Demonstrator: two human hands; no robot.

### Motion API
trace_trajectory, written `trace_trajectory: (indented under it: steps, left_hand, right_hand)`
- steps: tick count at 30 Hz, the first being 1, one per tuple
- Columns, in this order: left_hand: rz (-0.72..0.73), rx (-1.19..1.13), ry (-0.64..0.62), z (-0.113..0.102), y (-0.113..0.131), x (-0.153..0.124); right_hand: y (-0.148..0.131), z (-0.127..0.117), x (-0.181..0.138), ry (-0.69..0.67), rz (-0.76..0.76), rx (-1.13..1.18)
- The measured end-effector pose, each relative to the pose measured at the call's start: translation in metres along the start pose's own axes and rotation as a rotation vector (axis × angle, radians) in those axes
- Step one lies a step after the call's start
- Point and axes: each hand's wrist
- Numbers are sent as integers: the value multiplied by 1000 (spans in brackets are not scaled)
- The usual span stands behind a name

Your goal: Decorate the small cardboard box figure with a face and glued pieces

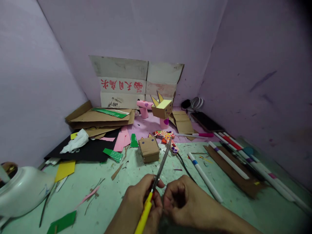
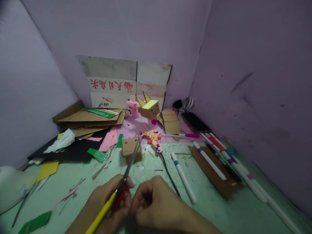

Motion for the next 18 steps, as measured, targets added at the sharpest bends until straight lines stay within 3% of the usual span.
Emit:
trace_trajectory:
  steps: [9,18]
  left_hand:
    - [-70,-23,28,3,-3,2]
    - [37,-366,182,4,-15,4]
  right_hand:
    - [-9,3,-4,104,-28,-9]
    - [-16,-2,-6,185,-40,98]
Point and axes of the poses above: each hand's wrist, its own x-axis towards the middle knuckle, its own z-axis out of the palm, y = z × x, and after that the axes turned 12 degrees about z, right-handed
